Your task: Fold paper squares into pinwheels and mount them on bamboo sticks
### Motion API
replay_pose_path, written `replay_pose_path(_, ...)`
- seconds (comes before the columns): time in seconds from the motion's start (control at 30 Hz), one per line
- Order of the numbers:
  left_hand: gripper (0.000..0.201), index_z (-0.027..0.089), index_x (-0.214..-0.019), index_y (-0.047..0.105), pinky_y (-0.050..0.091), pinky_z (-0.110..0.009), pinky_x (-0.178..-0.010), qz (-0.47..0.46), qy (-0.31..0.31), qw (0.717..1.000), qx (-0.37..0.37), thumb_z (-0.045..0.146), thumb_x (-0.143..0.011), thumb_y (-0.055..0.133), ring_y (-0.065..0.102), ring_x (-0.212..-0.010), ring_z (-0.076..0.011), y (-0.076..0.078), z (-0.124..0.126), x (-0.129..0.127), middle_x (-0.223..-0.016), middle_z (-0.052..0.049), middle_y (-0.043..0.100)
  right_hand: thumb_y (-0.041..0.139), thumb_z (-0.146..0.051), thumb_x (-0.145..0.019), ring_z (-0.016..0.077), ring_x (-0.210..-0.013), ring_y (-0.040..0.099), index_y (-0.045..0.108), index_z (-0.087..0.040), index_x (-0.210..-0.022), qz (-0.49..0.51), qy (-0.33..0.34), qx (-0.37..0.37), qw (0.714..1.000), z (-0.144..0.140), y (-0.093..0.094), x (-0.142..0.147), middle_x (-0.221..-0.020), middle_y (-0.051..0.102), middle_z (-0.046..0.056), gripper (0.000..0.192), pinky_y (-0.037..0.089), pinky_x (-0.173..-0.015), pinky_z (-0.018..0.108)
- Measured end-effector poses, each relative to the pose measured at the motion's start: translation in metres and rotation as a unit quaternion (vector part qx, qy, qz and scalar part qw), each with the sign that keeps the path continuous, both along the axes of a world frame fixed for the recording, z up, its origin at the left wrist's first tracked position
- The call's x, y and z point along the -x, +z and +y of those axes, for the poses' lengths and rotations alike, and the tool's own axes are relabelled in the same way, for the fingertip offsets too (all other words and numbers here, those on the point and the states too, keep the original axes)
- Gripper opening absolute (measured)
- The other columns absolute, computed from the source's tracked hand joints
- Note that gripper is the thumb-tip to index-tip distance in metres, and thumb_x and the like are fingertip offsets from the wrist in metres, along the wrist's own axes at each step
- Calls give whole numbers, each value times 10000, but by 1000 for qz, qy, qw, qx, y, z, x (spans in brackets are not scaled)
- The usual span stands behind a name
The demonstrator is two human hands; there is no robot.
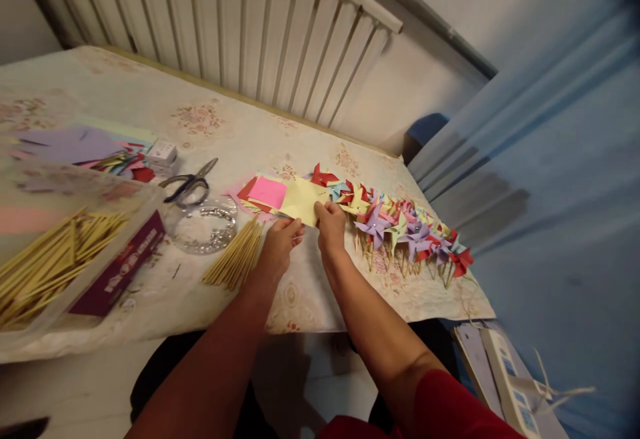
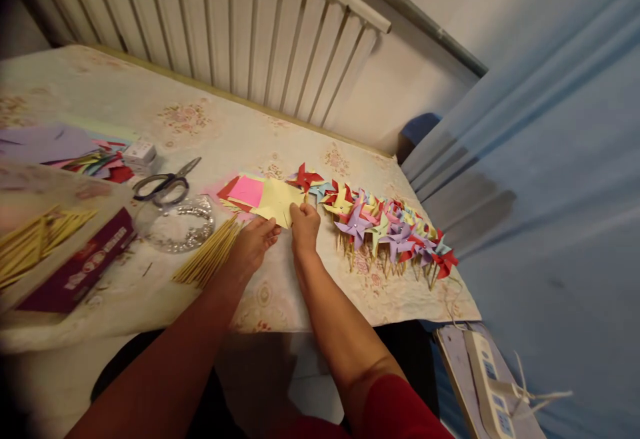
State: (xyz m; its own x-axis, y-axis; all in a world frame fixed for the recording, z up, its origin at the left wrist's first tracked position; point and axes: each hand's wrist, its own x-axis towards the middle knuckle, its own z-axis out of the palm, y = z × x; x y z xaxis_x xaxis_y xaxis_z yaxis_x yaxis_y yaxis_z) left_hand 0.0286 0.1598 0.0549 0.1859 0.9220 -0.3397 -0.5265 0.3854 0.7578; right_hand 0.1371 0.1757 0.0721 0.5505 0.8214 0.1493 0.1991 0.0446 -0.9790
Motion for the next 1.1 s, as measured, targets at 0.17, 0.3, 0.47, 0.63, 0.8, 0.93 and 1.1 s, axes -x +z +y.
replay_pose_path(0.17,242,154,-814,631,440,-199,-597,-23,29,999,8,279,-659,769,565,-624,-82,2,0,0,-724,10,641,642,-402,-686,85,-479,297,368,-244,-591,117,20,-14,993,-20,-1,8,-530,325,-101,330,258,-454,220)
replay_pose_path(0.3,255,162,-868,652,450,-220,-621,-35,43,998,-9,281,-669,758,596,-665,-103,0,2,-2,-796,-10,686,650,-386,-677,83,-491,322,389,-235,-589,127,32,-14,991,-30,1,11,-544,355,-96,314,296,-468,215)
replay_pose_path(0.47,417,158,-964,671,518,-308,-761,-97,41,992,-62,333,-613,811,679,-889,-207,-1,1,-5,-931,-58,732,664,-395,-670,93,-512,388,434,-229,-605,136,46,-1,990,-36,-1,9,-564,421,-84,291,359,-504,223)
replay_pose_path(0.63,483,146,-999,678,537,-363,-859,-148,46,985,-72,272,-562,839,687,-991,-251,0,0,-8,-966,-65,746,682,-386,-682,91,-511,404,441,-223,-601,145,61,-7,988,-40,-6,10,-566,427,-87,302,369,-516,224)
replay_pose_path(0.8,511,130,-1016,677,531,-374,-891,-163,61,982,-80,286,-561,851,690,-1010,-257,-4,2,-11,-1000,-81,748,697,-371,-702,88,-501,389,452,-216,-594,130,63,-6,990,-44,-16,12,-548,423,-94,310,363,-512,223)
replay_pose_path(0.93,498,133,-1003,670,532,-348,-846,-149,66,983,-88,326,-580,850,701,-946,-243,-6,3,-11,-934,-68,749,722,-399,-715,96,-533,449,535,-200,-660,123,75,8,989,-48,-24,11,-594,507,-78,279,398,-542,229)
replay_pose_path(1.1,464,140,-936,652,515,-297,-731,-117,45,989,-75,337,-567,854,679,-744,-176,-7,1,-9,-776,-12,710,755,-436,-710,118,-649,550,651,-186,-850,155,80,3,985,-56,-18,6,-744,619,-40,305,454,-613,243)
